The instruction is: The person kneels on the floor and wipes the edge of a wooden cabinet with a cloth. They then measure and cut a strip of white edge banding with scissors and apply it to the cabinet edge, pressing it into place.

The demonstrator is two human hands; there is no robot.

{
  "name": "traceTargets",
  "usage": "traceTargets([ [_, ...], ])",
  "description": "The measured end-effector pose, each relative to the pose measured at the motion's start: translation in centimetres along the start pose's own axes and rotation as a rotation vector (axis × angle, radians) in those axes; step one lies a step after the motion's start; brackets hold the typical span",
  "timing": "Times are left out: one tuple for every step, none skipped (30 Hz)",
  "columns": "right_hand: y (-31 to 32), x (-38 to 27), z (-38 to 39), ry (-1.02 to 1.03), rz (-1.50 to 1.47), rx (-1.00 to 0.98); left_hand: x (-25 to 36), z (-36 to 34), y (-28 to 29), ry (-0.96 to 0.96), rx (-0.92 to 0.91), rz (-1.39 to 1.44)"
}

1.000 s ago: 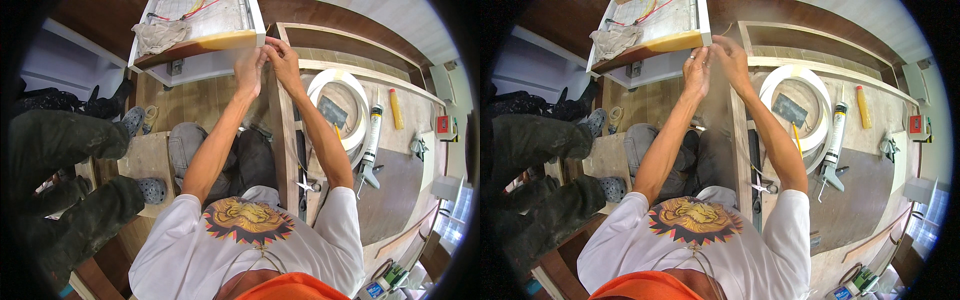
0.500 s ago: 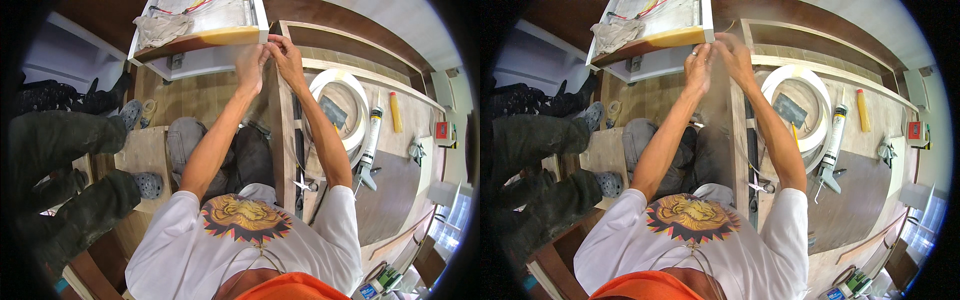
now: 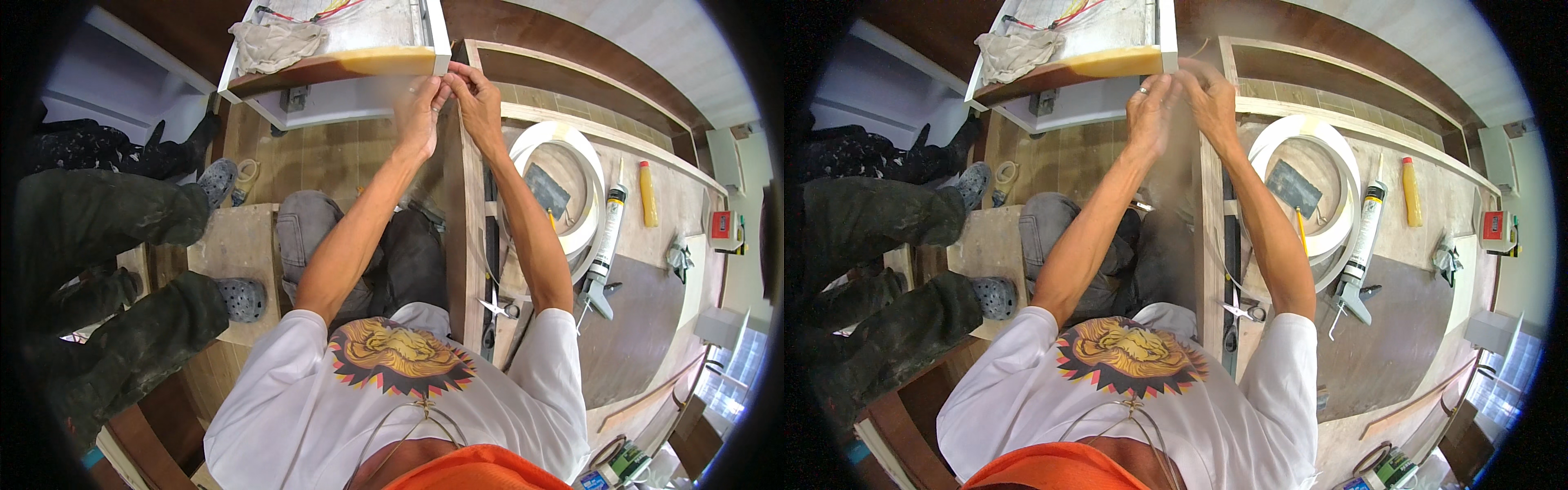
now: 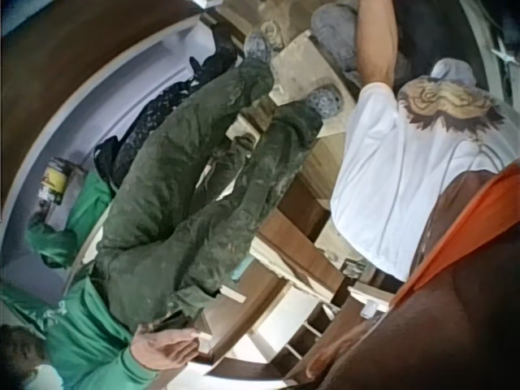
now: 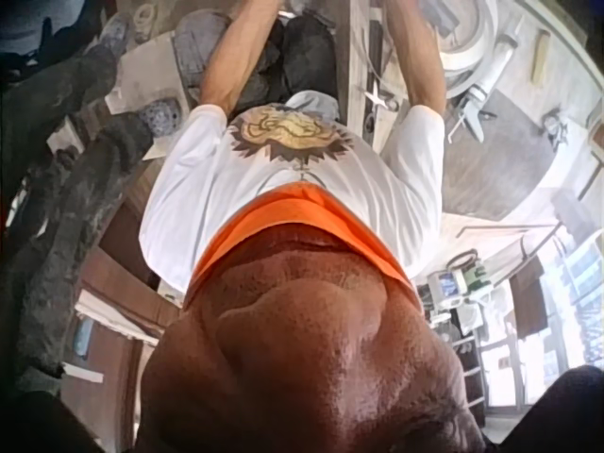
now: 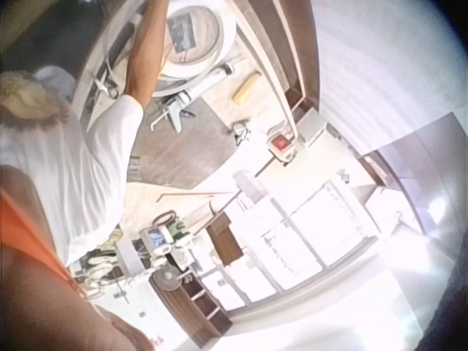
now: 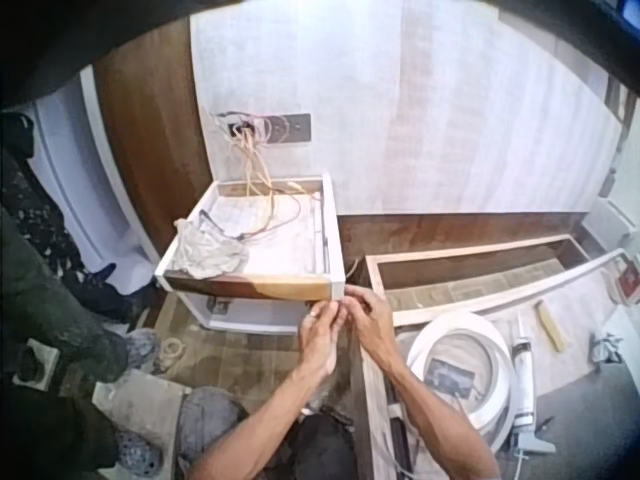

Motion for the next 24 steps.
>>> traceTargets([
  [0.1, 0.1, -0.1, -0.001, 0.008, -0.002, 0.0, -0.1, 0.0, 0.000, -0.005, -0.005],
  [0.1, 0.1, -0.1, -0.002, 0.016, -0.003, 0.0, -0.1, 0.0, 0.008, -0.005, 0.014],
  [0.3, 0.7, 0.0, -0.016, -0.017, 0.009, -0.2, -0.1, -0.1, 0.024, -0.014, 0.026],
  [0.3, 1.4, 0.0, -0.029, -0.049, 0.023, -0.5, -0.2, -0.3, 0.042, -0.024, 0.038],
  [0.5, 2.0, 0.0, -0.041, -0.080, 0.039, -0.5, -0.3, -0.4, 0.037, -0.021, 0.053],
  [-0.1, 1.8, 0.3, -0.055, -0.118, 0.028, -0.1, -0.2, -0.1, 0.028, -0.011, 0.057],
  [-0.4, 1.1, 0.7, -0.067, -0.150, 0.021, 0.1, -0.2, 0.1, 0.024, -0.006, 0.066],
  [-0.6, 0.4, 0.9, -0.078, -0.181, 0.015, 0.2, -0.4, 0.1, 0.032, -0.027, 0.079],
  [-0.3, -0.1, 1.0, -0.088, -0.142, -0.002, 0.2, -0.4, -0.1, 0.046, -0.050, 0.095],
  [-0.2, -0.1, 1.1, -0.077, -0.144, 0.001, 0.1, -0.5, -0.3, 0.059, -0.071, 0.112],
  [-0.1, 0.1, 0.9, -0.067, -0.144, 0.003, -0.2, -0.4, -0.3, 0.079, -0.064, 0.102],
  [-0.1, 0.1, 0.7, -0.055, -0.146, -0.001, -0.3, -0.4, -0.3, 0.088, -0.071, 0.103],
  [0.0, 0.0, 0.5, -0.031, -0.156, 0.000, -0.4, -0.4, -0.2, 0.095, -0.078, 0.104],
  [0.1, 0.2, 0.5, -0.039, -0.166, 0.008, -0.5, -0.5, -0.2, 0.103, -0.083, 0.106],
  [0.2, 0.0, 0.5, -0.048, -0.175, 0.010, -0.5, -0.4, -0.3, 0.108, -0.098, 0.101],
  [0.1, -0.2, 0.5, -0.057, -0.185, 0.011, -0.5, -0.4, -0.1, 0.105, -0.067, 0.103],
  [0.0, -0.1, 0.5, -0.077, -0.197, 0.008, -0.5, -0.5, 0.1, 0.100, -0.035, 0.104],
  [-0.1, -0.1, 0.4, -0.081, -0.202, 0.009, -0.5, -0.5, 0.3, 0.095, -0.001, 0.113],
  [-0.2, -0.2, 0.4, -0.086, -0.207, 0.010, -0.5, -0.6, 0.4, 0.087, 0.003, 0.097],
  [-0.2, -0.2, 0.4, -0.091, -0.213, 0.011, -0.4, -0.8, 0.5, 0.080, 0.008, 0.080],
  [-0.3, -0.3, 0.4, -0.099, -0.228, 0.006, -0.4, -0.9, 0.5, 0.071, 0.016, 0.066],
  [-0.3, -0.3, 0.5, -0.107, -0.243, 0.003, -0.4, -1.0, 0.5, 0.070, 0.014, 0.065],
  [-0.2, -0.4, 0.5, -0.115, -0.258, 0.002, -0.6, -1.1, 0.4, 0.071, 0.010, 0.064],
  [0.3, -0.4, 0.3, -0.075, -0.247, 0.005, -1.0, -1.1, -0.1, 0.082, 0.000, 0.063],
])
Point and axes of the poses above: each hand's wrist, its own z-axis away from the middle knuckle, its own y-axis out of the back of the hand, x = y × z, the point moved 8 cm from there along -z, towards the middle knuckle, and after that the axes turned 3 degrees about x, right-handed, at the moved point
